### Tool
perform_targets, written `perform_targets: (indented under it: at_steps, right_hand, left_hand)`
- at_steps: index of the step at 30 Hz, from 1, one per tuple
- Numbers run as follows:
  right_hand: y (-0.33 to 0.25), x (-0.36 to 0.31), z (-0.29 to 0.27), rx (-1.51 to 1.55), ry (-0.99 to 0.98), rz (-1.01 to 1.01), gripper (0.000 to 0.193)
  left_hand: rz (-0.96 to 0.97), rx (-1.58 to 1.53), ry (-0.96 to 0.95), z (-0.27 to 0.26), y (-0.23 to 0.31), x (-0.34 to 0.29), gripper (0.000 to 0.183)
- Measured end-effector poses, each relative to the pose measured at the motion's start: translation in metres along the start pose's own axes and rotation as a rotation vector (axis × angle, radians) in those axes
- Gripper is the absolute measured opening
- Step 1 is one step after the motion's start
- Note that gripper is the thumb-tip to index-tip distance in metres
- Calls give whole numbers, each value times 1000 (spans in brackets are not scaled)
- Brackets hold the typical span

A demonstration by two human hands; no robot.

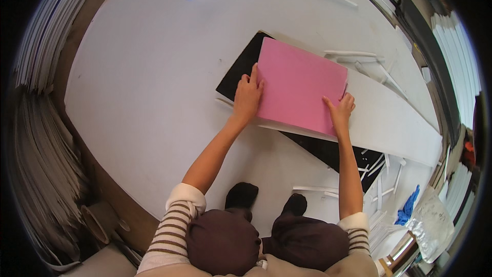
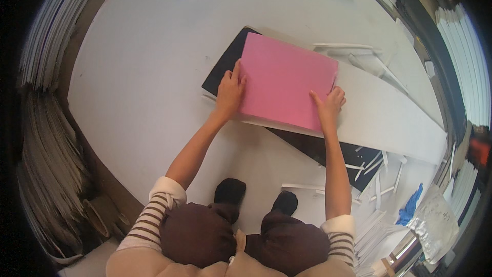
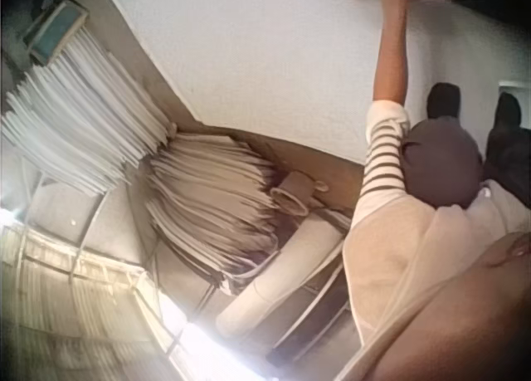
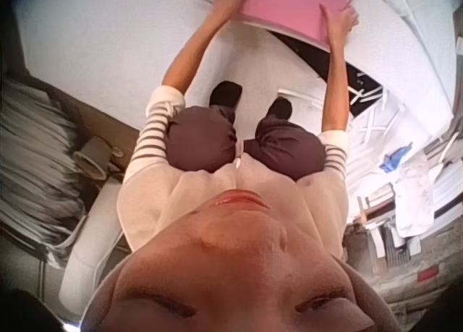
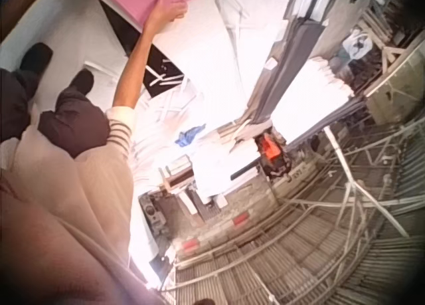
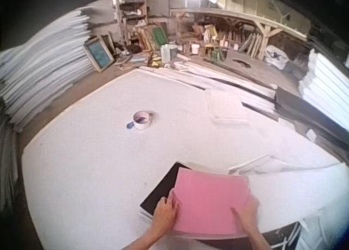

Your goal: The person uses a utility knife to cut a white sheet of paper on a black cutting mat. They then place a pink sheet on the mat and repeatedly score its edges with a pen-like tool, rotating the sheet to work on different sides.

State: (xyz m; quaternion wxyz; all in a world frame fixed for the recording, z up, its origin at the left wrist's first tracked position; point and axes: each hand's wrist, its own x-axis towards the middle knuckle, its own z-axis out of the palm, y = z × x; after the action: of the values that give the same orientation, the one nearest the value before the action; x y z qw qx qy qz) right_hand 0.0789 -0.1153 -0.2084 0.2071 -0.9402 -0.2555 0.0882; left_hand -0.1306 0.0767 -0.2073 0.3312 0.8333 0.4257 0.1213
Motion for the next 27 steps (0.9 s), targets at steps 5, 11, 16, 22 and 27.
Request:
perform_targets:
  at_steps: [5,11,16,22,27]
  right_hand:
    - [10,4,-2,127,-19,-74,62]
    - [2,4,7,224,-41,-139,57]
    - [18,10,6,210,-60,-158,58]
    - [12,12,7,189,-75,-159,57]
    - [10,6,12,209,-20,-177,58]
  left_hand:
    - [-10,-3,48,-4,-6,-1,53]
    - [-33,-155,70,-22,-31,-9,42]
    - [-382,-913,-313,-57,-52,-25,44]
    - [-230,-618,-235,-50,-51,-43,52]
    - [-250,-545,-198,-48,-54,-41,54]
